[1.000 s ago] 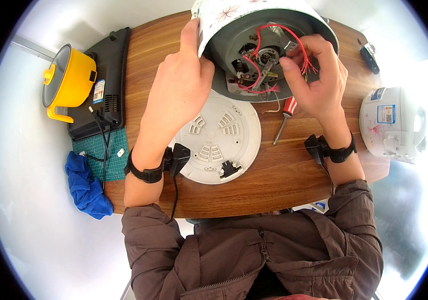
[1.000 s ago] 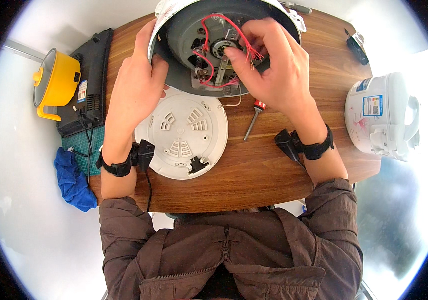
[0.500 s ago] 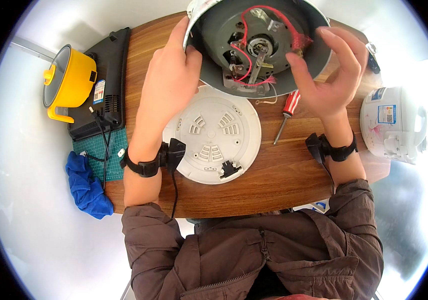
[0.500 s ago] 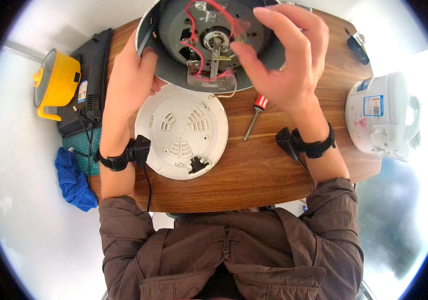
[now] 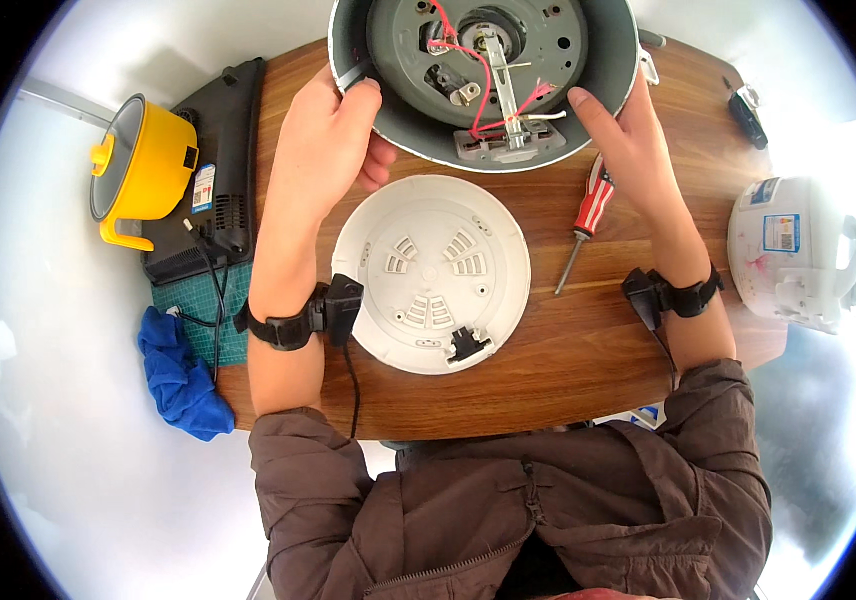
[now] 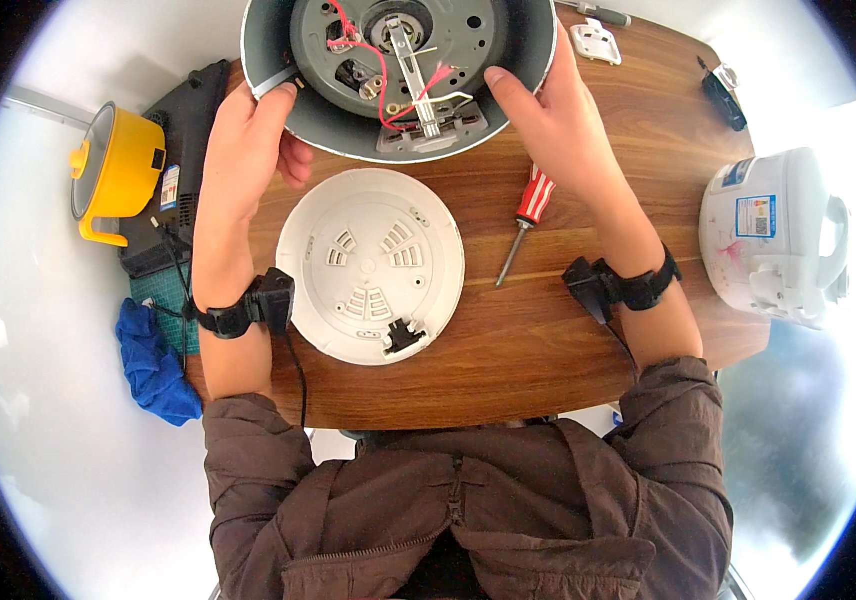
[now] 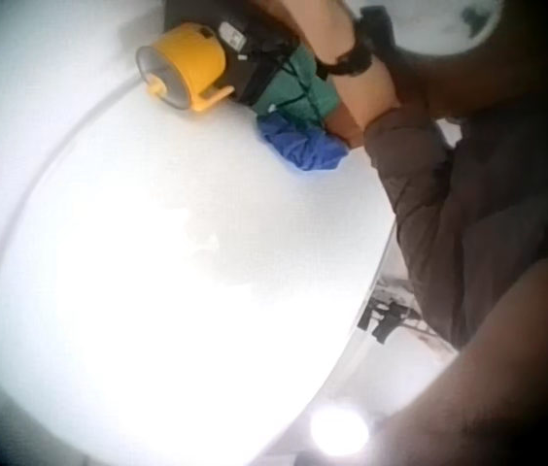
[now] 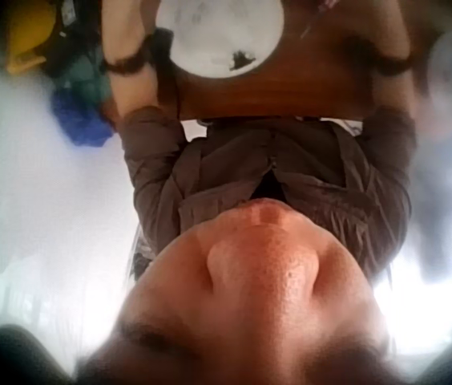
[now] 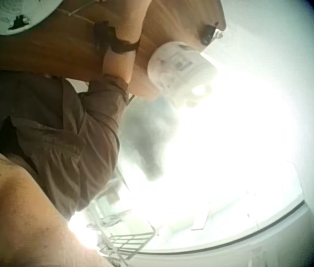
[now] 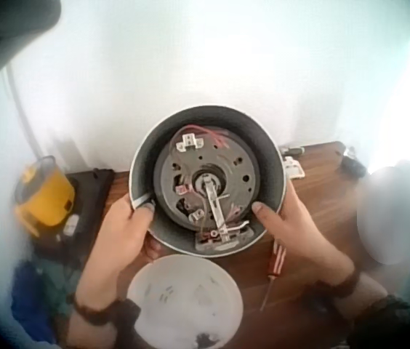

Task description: The person disassembles a white rice cooker, removes the inner pot, and uses a screwdriver to loosen screws on the heating element. They inspect the internal wiring and heating plate, then reassemble the cooker by placing the inner pot back and closing the lid.

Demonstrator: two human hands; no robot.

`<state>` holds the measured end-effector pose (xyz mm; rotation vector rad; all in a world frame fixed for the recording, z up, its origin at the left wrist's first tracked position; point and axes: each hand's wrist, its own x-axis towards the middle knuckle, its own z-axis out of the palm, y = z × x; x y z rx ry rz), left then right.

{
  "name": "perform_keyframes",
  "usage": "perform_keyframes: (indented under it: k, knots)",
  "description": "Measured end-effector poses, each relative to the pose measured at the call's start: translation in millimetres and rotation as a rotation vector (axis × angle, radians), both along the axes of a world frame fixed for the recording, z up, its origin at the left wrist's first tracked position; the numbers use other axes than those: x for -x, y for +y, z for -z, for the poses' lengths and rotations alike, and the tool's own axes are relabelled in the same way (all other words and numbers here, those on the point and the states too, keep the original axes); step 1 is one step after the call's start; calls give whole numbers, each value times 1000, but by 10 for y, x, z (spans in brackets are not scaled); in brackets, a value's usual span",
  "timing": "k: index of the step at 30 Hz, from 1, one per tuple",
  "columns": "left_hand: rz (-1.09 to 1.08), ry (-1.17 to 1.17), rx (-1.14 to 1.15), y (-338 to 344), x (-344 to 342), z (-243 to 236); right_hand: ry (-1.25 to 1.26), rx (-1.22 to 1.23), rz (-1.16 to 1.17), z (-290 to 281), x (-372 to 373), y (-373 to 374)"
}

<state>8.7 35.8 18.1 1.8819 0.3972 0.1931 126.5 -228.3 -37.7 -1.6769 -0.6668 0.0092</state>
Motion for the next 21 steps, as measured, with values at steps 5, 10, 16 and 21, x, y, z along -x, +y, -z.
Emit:
perform_keyframes:
  k: [5,10,16,21]
  knots:
    - [-7,-77,-384,30,-32,86,-51,107,86,-25,44,-19]
    - [-70,-565,-652,-130,-64,200,67,-10,45,59,-33,-30]
    - [198,-550,-365,-146,-107,156,274,-88,48,149,-125,-124]
    - [223,-547,-166,-170,-78,198,395,-151,41,115,-85,-140]
